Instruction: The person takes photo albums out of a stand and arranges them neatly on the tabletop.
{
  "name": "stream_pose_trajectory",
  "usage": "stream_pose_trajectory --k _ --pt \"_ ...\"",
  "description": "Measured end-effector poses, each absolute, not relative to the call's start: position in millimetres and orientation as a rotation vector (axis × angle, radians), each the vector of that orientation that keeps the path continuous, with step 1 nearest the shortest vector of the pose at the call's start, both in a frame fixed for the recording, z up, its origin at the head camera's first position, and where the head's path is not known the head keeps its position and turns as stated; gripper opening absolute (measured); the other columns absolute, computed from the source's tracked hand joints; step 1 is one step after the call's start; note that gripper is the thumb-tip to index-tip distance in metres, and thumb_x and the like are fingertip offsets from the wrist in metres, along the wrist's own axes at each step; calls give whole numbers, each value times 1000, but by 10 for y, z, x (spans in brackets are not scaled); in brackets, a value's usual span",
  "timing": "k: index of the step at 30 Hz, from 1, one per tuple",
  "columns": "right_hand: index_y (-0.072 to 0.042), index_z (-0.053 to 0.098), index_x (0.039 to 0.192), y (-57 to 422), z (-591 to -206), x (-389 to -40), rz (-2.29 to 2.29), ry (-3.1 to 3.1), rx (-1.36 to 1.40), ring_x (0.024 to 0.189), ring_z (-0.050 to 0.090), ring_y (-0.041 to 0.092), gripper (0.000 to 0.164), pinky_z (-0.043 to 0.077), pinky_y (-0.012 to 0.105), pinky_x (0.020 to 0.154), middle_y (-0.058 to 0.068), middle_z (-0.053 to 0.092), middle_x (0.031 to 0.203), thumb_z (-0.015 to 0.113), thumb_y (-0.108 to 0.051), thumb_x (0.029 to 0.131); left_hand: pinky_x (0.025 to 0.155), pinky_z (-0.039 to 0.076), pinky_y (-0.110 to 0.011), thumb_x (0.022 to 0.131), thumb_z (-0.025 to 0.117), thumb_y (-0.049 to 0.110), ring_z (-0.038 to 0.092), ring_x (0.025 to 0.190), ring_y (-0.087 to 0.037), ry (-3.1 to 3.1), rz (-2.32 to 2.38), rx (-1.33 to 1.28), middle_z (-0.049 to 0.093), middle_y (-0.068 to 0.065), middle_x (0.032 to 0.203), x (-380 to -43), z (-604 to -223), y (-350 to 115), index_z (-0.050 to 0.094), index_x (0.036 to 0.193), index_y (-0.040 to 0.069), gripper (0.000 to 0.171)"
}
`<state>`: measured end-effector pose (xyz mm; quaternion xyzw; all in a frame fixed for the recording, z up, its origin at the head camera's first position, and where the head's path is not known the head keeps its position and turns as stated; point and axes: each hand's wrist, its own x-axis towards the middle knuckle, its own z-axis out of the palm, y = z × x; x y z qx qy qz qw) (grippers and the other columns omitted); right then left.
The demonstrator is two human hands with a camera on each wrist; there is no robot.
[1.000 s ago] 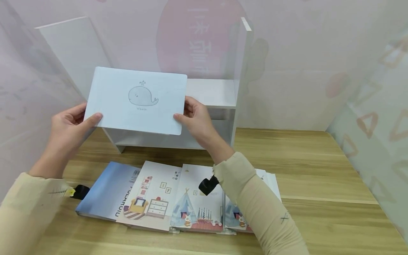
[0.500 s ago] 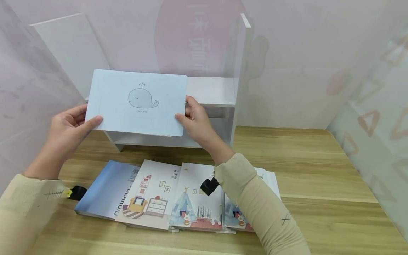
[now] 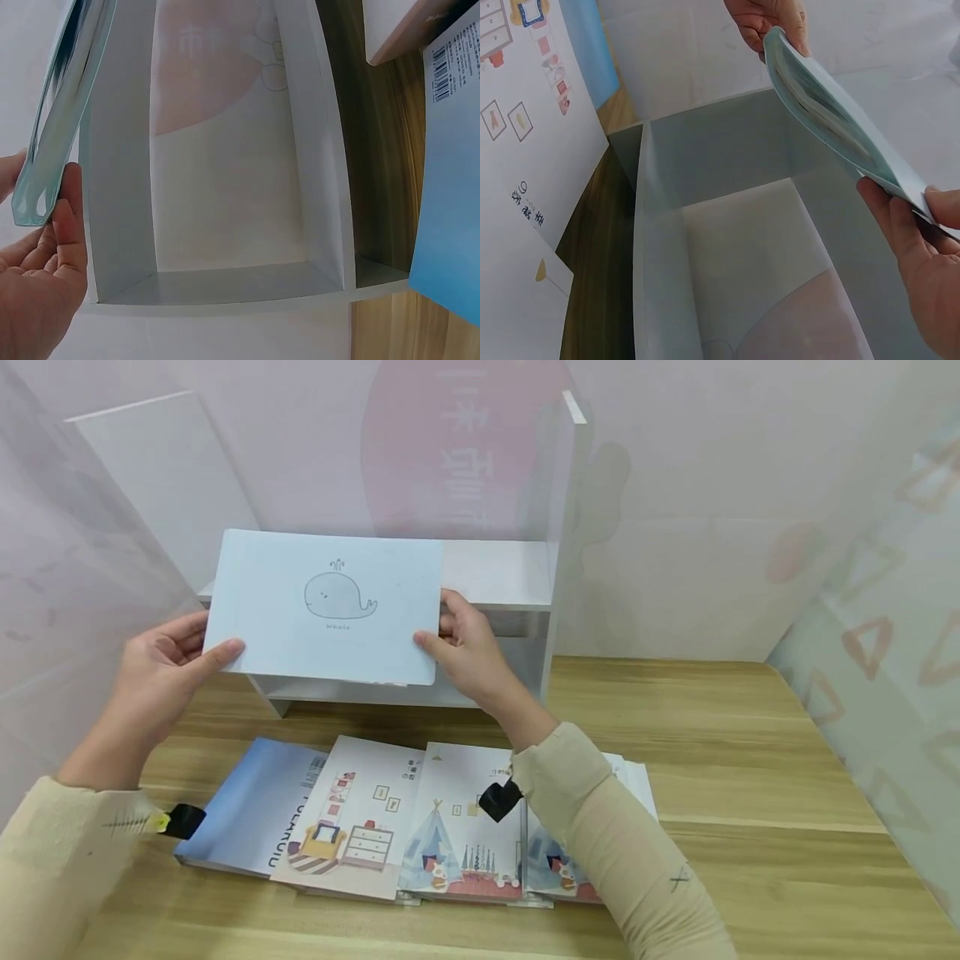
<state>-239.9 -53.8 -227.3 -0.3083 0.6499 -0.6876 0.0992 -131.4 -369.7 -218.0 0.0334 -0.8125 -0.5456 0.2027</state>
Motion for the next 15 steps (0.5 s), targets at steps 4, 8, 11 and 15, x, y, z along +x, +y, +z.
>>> stream_pose_trajectory --k 4,8,11,15 --pt "-1 41 144 -501 -2267 -2382 -2026 1930 -912 111 68 32 49 59 37 90 25 64 128 54 6 97 74 54 -9 92 71 12 67 88 5 -2284 -1527 81 67 21 103 -1292 -2179 -3684 48 141 -7 58" --pt "-1 41 144 -455 -2264 -2374 -2014 1954 -900 110 68 28 49 59 34 90 24 64 129 55 5 98 74 54 -9 92 71 11 67 88 6 -2307 -1503 75 67 23 104 -1276 -2178 -3650 49 140 -6 55" --pt "-2 41 145 -412 -2262 -2371 -2002 1974 -886 109 68 26 51 59 33 90 23 64 130 55 5 97 75 54 -8 92 72 13 67 89 6 -2323 -1473 76 67 24 104 -1262 -2184 -3613 51 138 -5 54" --pt "-3 41 146 -346 -2262 -2354 -1996 1995 -861 108 67 25 52 59 30 88 22 64 129 56 5 97 75 54 -8 90 73 12 67 89 5 -2312 -1509 45 67 20 105 -1245 -2201 -3567 51 139 -5 56"
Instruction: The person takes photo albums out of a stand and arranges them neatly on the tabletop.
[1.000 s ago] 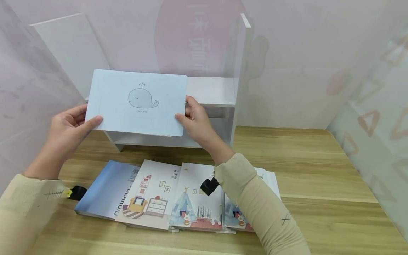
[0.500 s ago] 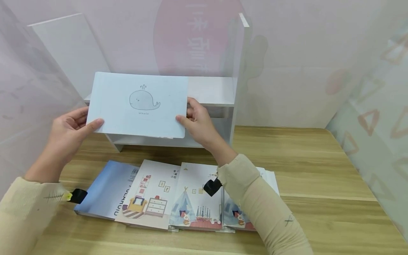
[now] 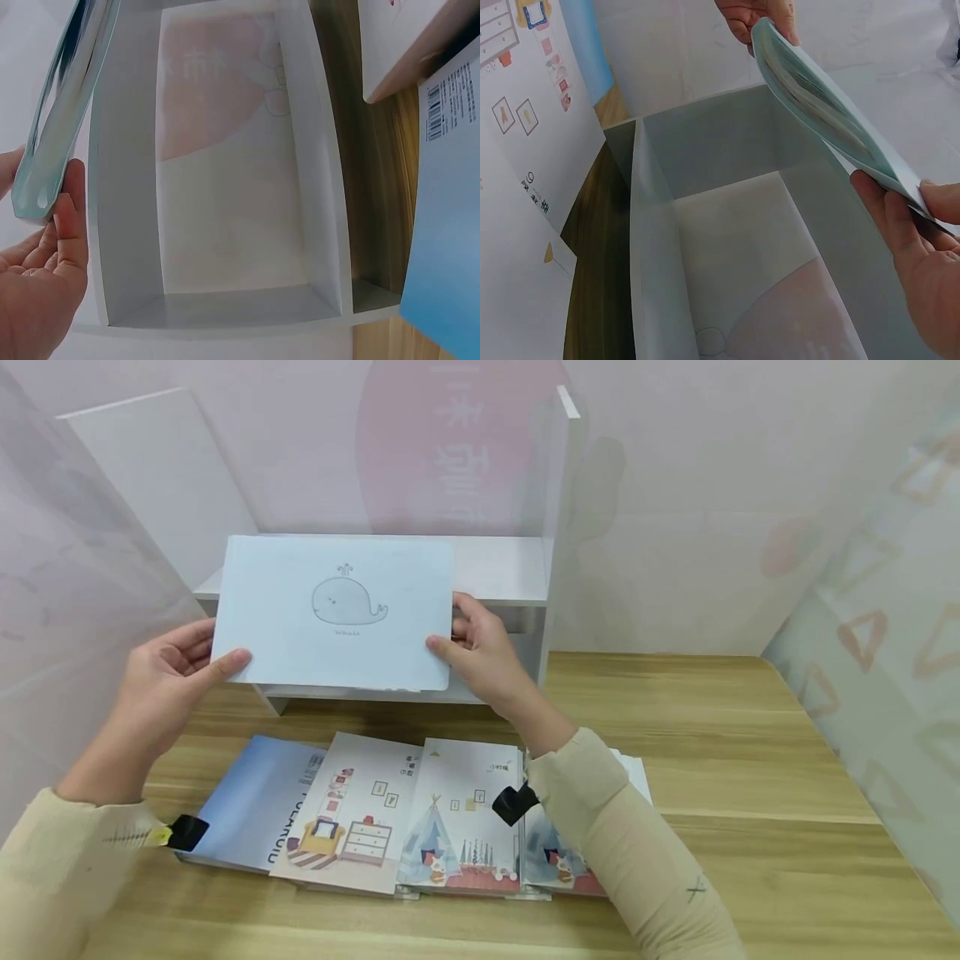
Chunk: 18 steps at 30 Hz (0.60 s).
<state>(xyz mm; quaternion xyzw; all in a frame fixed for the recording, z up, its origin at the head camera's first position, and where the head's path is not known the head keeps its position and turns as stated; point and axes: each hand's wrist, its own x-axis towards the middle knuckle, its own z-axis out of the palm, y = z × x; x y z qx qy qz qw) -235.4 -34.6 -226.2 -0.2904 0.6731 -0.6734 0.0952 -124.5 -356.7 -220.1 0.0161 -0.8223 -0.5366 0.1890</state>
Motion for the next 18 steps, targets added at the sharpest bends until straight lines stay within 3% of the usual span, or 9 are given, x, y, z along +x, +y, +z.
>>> stream_pose_trajectory --k 18 --pt "-4 41 145 10 -2365 -2280 -1978 2004 -830 97 70 12 51 60 29 84 25 62 129 56 5 97 78 54 -9 90 73 10 69 93 5 -2344 -1544 -45 68 19 107 -1150 -2306 -3314 50 140 -7 57"
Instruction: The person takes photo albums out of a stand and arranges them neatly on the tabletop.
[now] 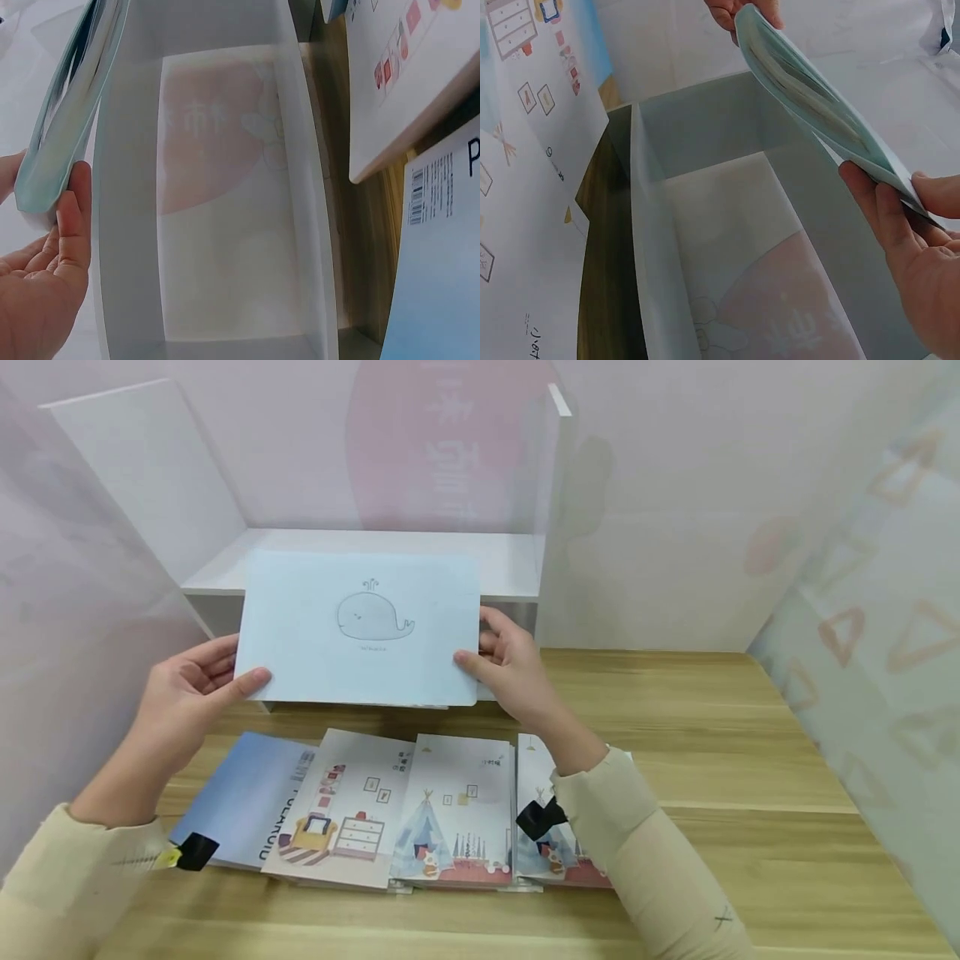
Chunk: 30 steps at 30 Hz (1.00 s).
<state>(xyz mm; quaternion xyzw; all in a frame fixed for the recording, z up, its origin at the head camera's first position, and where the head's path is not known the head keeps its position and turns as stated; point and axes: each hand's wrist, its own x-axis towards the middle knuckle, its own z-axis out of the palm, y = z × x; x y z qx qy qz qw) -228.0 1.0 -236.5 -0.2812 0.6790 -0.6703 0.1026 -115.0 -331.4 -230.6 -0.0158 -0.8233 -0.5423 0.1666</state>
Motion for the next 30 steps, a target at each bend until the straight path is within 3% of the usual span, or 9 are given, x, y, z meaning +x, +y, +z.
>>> stream_pose_trajectory --k 8,17,24,27,30 --pt "-1 40 145 171 -2402 -2265 -1988 1975 -849 96 71 12 52 61 30 83 25 62 128 54 8 96 80 54 -10 92 71 10 69 96 5 -2351 -1557 -81 68 20 109 -1088 -2326 -3170 49 140 -7 56" --pt "4 39 145 375 -2428 -2228 -2001 1959 -908 100 70 11 53 60 30 84 -3 69 115 53 11 95 81 55 -12 93 68 4 69 96 5 -2325 -1630 -122 68 22 107 -1028 -2367 -3008 48 140 -10 54" --pt "10 39 143 541 -2465 -2197 -2038 1934 -988 98 71 10 51 60 28 82 -10 71 111 53 13 94 84 55 -14 93 68 5 68 99 4 -2338 -1637 -165 66 22 109 -1023 -2404 -2880 48 141 -10 53" --pt "8 42 141 614 -2490 -2185 -2060 1918 -992 97 71 10 48 61 28 80 -8 72 112 54 13 94 84 55 -15 93 68 5 68 99 4 -2349 -1639 -170 67 11 114 -1042 -2426 -2821 48 140 -9 53" --pt "5 44 140 685 -2512 -2171 -2086 1900 -990 96 72 10 48 61 27 80 -6 73 112 54 13 94 85 56 -16 93 68 3 69 100 3 -2346 -1664 -180 68 -10 121 -1062 -2441 -2756 49 140 -9 53"
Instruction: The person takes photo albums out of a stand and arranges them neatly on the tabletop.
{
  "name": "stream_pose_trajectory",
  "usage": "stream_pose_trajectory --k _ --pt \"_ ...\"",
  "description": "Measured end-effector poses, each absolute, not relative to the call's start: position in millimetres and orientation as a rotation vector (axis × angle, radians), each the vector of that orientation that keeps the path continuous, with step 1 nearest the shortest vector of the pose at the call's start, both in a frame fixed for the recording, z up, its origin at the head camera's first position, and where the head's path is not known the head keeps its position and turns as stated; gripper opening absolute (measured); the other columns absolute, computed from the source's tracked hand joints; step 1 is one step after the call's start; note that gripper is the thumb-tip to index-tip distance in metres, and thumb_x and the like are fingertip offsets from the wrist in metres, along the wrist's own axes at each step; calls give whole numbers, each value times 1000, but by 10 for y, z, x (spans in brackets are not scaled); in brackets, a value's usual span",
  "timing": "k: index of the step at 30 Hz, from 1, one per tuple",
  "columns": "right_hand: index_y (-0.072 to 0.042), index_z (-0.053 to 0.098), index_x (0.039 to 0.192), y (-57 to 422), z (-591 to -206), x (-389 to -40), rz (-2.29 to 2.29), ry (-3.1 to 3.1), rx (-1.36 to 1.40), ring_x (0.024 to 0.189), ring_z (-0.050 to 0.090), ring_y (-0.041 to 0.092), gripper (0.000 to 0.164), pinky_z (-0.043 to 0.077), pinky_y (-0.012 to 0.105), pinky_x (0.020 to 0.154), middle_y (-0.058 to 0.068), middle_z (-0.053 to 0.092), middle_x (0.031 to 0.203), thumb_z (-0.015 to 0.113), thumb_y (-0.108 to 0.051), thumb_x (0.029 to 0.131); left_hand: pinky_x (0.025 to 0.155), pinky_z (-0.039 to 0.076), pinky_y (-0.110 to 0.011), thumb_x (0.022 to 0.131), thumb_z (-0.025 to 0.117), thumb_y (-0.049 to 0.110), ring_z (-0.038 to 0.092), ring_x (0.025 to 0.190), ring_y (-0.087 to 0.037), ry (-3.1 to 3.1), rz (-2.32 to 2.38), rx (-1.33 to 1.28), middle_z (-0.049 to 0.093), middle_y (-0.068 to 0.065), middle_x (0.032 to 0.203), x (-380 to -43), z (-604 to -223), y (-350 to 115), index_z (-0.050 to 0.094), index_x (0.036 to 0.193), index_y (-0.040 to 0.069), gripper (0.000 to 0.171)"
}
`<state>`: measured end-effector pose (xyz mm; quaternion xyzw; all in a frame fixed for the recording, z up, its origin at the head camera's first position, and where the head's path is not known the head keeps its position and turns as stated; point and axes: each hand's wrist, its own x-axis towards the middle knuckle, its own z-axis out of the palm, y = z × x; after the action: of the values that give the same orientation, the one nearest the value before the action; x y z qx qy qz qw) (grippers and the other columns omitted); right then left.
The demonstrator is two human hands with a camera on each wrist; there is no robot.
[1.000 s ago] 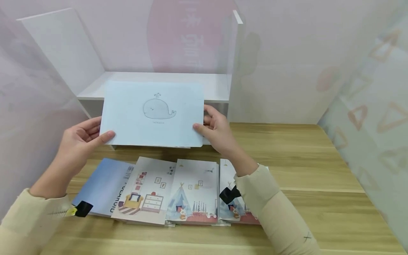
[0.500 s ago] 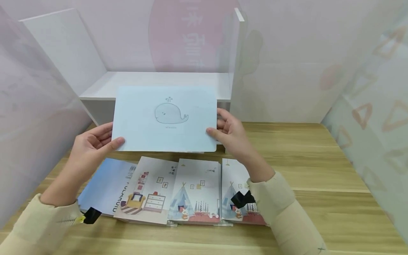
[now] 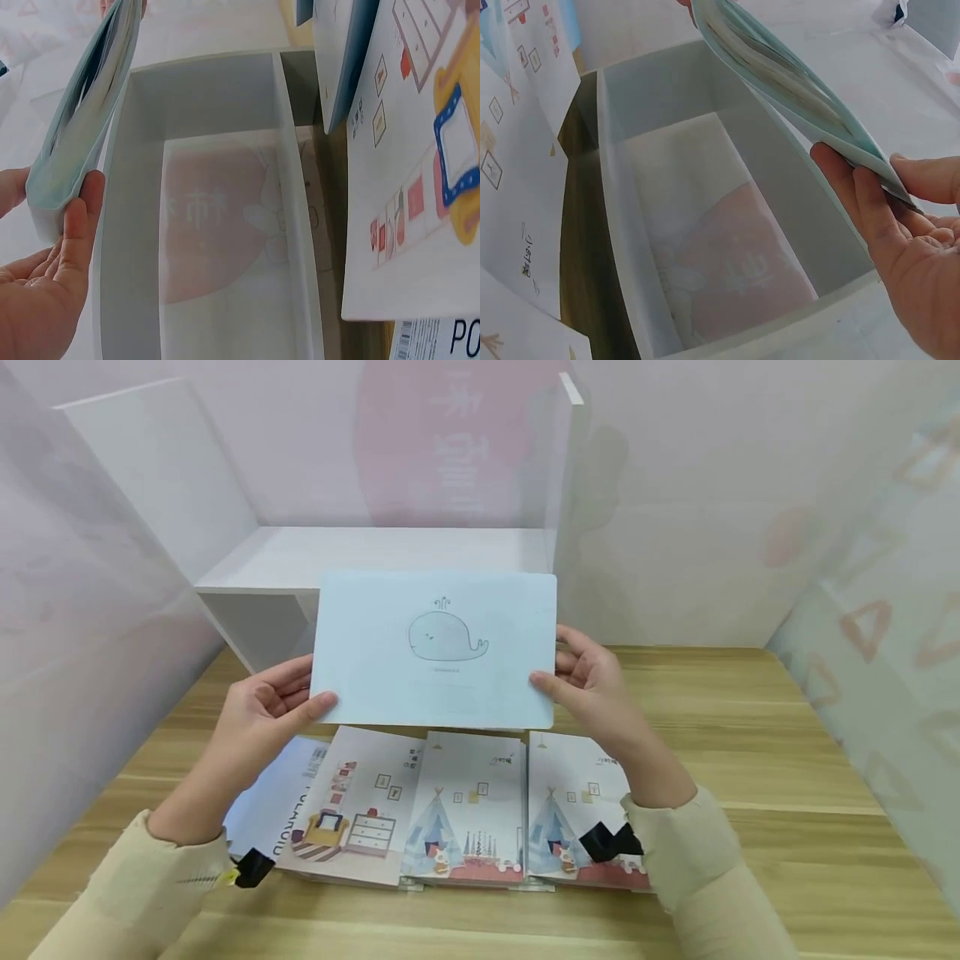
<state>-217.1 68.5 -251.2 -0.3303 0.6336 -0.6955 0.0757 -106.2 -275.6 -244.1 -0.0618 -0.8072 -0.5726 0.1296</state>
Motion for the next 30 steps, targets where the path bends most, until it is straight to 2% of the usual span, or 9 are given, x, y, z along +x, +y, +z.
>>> stream_pose_trajectory --k 3,6,17,30 --pt "2 46 140 752 -2532 -2163 -2103 1878 -1005 97 72 11 47 60 26 80 -5 73 113 54 13 94 85 56 -17 92 68 2 69 100 1 -2336 -1706 -195 62 -28 127 -1074 -2454 -2698 48 141 -9 53" --pt "-1 48 139 814 -2551 -2166 -2120 1833 -1039 98 72 12 47 60 27 80 -2 73 114 52 15 94 85 56 -17 93 67 1 69 101 1 -2323 -1748 -207 59 -33 130 -1085 -2472 -2650 48 141 -8 53" --pt "0 51 136 1120 -2552 -2134 -2226 1696 -1095 98 73 15 48 60 26 78 7 73 116 47 21 93 86 57 -19 92 65 -5 69 102 0 -2270 -1838 -292 59 -31 131 -1215 -2599 -2407 47 143 -7 54" --pt "11 47 137 1444 -2564 -2138 -2337 1606 -1150 97 74 22 51 61 28 75 16 72 116 44 28 89 88 57 -22 91 66 -4 69 105 -4 -2231 -1871 -399 61 -26 131 -1250 -2626 -2110 45 145 -4 57"
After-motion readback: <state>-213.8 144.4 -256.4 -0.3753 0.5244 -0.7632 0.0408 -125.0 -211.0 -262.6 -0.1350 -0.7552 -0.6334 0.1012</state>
